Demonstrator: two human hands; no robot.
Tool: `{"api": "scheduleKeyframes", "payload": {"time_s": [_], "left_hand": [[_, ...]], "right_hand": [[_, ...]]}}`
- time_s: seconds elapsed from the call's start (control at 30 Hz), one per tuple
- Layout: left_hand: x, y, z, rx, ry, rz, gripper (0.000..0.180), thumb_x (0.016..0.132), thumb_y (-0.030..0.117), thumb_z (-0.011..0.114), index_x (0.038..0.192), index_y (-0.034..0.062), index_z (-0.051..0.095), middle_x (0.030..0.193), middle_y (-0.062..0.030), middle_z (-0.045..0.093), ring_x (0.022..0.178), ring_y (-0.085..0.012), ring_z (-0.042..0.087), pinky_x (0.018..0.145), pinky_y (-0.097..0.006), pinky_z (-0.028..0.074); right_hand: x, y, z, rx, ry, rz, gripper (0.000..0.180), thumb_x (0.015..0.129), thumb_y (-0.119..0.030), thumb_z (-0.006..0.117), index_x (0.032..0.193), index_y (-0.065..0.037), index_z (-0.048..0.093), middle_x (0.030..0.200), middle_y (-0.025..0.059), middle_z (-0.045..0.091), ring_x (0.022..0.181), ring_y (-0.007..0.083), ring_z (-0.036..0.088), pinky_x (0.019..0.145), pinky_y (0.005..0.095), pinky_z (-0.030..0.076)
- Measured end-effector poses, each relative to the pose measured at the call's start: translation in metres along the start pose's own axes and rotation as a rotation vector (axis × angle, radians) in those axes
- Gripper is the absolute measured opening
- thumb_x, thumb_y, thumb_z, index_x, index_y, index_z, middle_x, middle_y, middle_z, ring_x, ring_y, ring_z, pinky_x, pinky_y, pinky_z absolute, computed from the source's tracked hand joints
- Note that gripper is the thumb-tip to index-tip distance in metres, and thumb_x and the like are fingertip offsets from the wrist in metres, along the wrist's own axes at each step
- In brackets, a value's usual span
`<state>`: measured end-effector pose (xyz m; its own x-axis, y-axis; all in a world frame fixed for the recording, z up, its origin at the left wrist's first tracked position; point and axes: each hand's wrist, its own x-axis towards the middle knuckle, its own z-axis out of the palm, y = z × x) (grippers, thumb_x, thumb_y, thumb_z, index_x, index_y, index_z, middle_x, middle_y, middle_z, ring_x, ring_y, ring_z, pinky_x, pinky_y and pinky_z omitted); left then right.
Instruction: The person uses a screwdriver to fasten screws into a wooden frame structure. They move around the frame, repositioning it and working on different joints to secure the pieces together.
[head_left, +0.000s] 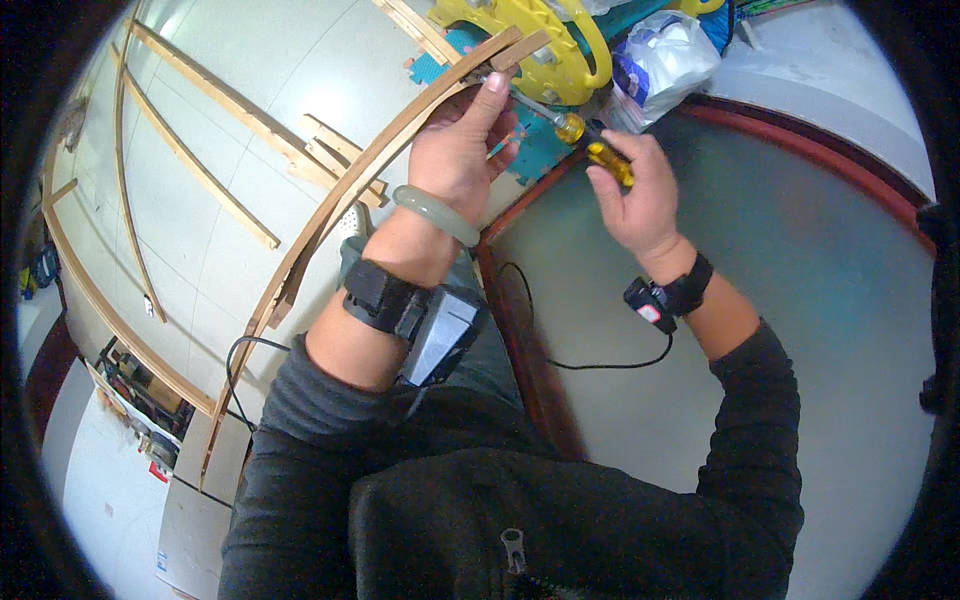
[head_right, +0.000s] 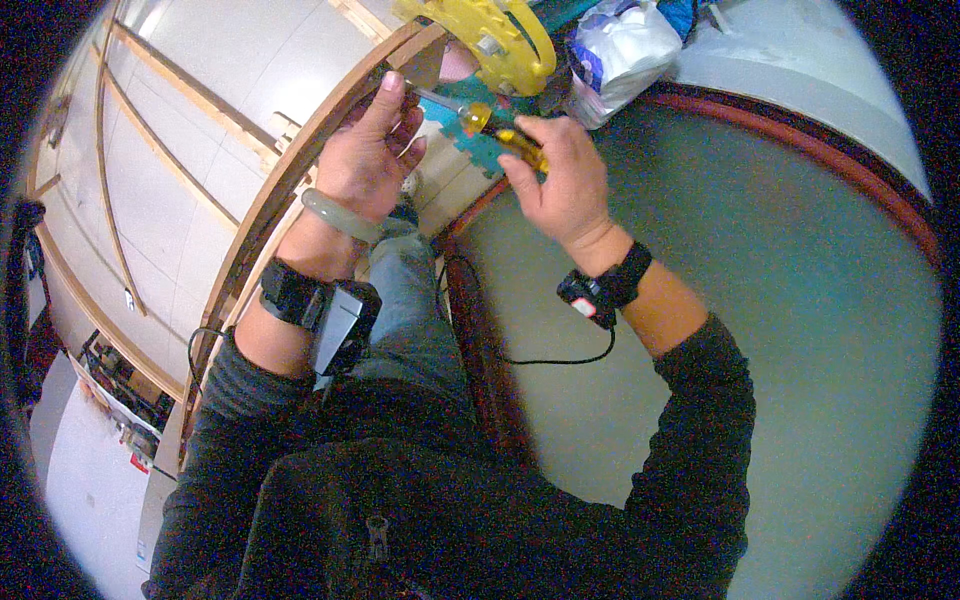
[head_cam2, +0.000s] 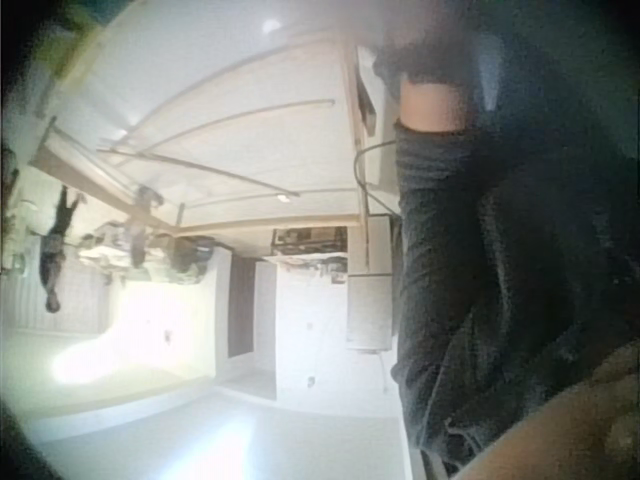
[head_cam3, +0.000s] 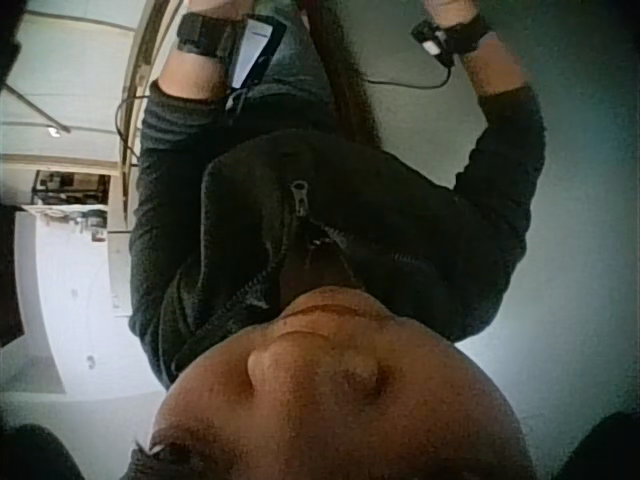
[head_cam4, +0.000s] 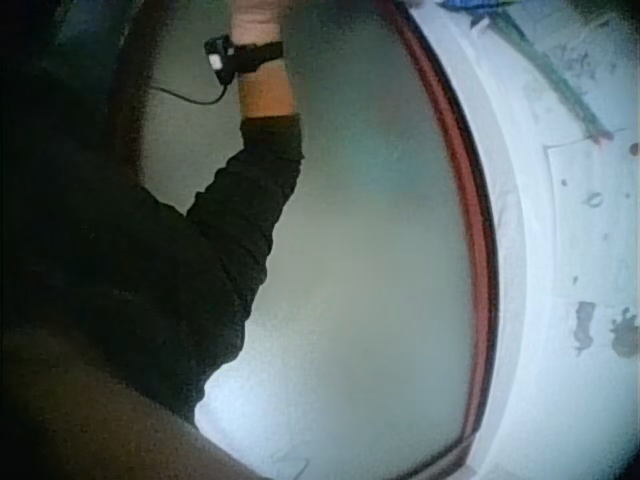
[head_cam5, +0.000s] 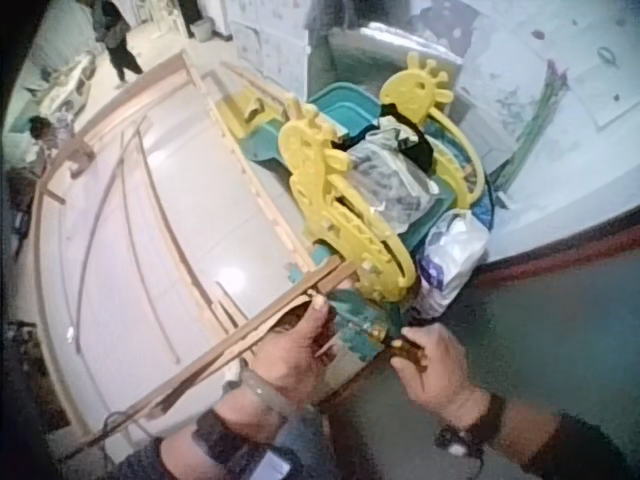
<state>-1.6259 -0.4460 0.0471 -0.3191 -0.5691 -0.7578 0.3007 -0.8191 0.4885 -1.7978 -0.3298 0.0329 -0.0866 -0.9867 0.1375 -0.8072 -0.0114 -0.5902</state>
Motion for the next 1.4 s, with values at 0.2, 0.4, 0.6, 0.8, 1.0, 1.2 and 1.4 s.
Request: {"api": "scheduleKeyframes", "payload": {"time_s": [0.2, 0.4, 0.6, 0.8, 1.0, 1.2, 1.4], "left_hand": [[0.011, -0.011, 0.001, 0.086, 0.042, 0.124, 0.021, 0.079, 0.022, 0.068, 0.094, 0.0085, 0.059, 0.084, 0.0015, 0.06, 0.074, -0.0092, 0.055, 0.064, -0.023, 0.044], [0.016, -0.018, -0.001, -0.009, -0.011, 0.171, 0.024, 0.08, 0.02, 0.067, 0.098, 0.0068, 0.059, 0.087, 0.0004, 0.061, 0.074, -0.0101, 0.057, 0.065, -0.022, 0.044], [0.002, -0.014, 0.001, -0.082, -0.006, 0.108, 0.022, 0.081, 0.021, 0.065, 0.099, 0.0101, 0.058, 0.09, 0.0009, 0.062, 0.077, -0.0107, 0.057, 0.066, -0.023, 0.045], [-0.002, -0.01, 0.008, -0.187, 0.051, 0.081, 0.018, 0.084, 0.022, 0.063, 0.098, 0.0117, 0.058, 0.091, 0.0024, 0.061, 0.079, -0.0099, 0.055, 0.065, -0.025, 0.046], [0.003, -0.012, 0.003, -0.141, 0.036, 0.095, 0.013, 0.086, 0.024, 0.059, 0.095, 0.0148, 0.057, 0.087, 0.0032, 0.058, 0.083, -0.0117, 0.056, 0.07, -0.031, 0.046], [0.001, -0.016, 0.001, -0.135, 0.015, 0.103, 0.013, 0.089, 0.027, 0.055, 0.095, 0.0156, 0.058, 0.093, 0.0026, 0.061, 0.087, -0.0108, 0.055, 0.073, -0.031, 0.045], [0.001, -0.015, 0.003, -0.111, 0.0, 0.129, 0.015, 0.088, 0.026, 0.055, 0.098, 0.0159, 0.058, 0.097, 0.0028, 0.061, 0.088, -0.0114, 0.054, 0.074, -0.031, 0.045]], "right_hand": [[-0.004, -0.01, 0.016, 0.239, -0.089, 0.192, 0.04, 0.085, -0.03, 0.055, 0.113, -0.002, 0.047, 0.092, 0.0156, 0.057, 0.072, 0.0252, 0.054, 0.066, 0.0359, 0.044], [0.017, 0.02, -0.019, 1.476, -0.806, 1.152, 0.052, 0.091, -0.051, 0.033, 0.107, -0.006, 0.053, 0.069, 0.0045, 0.055, 0.041, 0.0069, 0.038, 0.041, 0.0177, 0.03], [0.008, 0.017, -0.007, 1.021, -0.373, 0.718, 0.025, 0.086, -0.027, 0.055, 0.098, -0.006, 0.052, 0.075, 0.0071, 0.053, 0.059, 0.0142, 0.05, 0.053, 0.0259, 0.04], [0.018, 0.009, -0.014, -0.109, 0.172, -0.077, 0.034, 0.07, -0.005, 0.062, 0.102, -0.008, 0.051, 0.09, 0.014, 0.054, 0.087, 0.0334, 0.052, 0.077, 0.0375, 0.044], [0.012, 0.006, -0.005, 1.208, -0.446, 1.116, 0.031, 0.092, -0.033, 0.047, 0.109, -0.007, 0.052, 0.093, 0.0057, 0.059, 0.048, 0.0075, 0.044, 0.043, 0.0212, 0.036], [0.005, 0.014, 0.0, 1.421, -0.329, 1.07, 0.014, 0.087, -0.02, 0.056, 0.095, -0.011, 0.048, 0.079, -0.0005, 0.051, 0.062, 0.0061, 0.043, 0.053, 0.0194, 0.036], [0.004, 0.018, 0.009, 0.594, -0.263, 0.508, 0.029, 0.076, -0.013, 0.067, 0.094, -0.008, 0.046, 0.077, 0.0001, 0.046, 0.066, 0.013, 0.046, 0.06, 0.027, 0.041]]}}
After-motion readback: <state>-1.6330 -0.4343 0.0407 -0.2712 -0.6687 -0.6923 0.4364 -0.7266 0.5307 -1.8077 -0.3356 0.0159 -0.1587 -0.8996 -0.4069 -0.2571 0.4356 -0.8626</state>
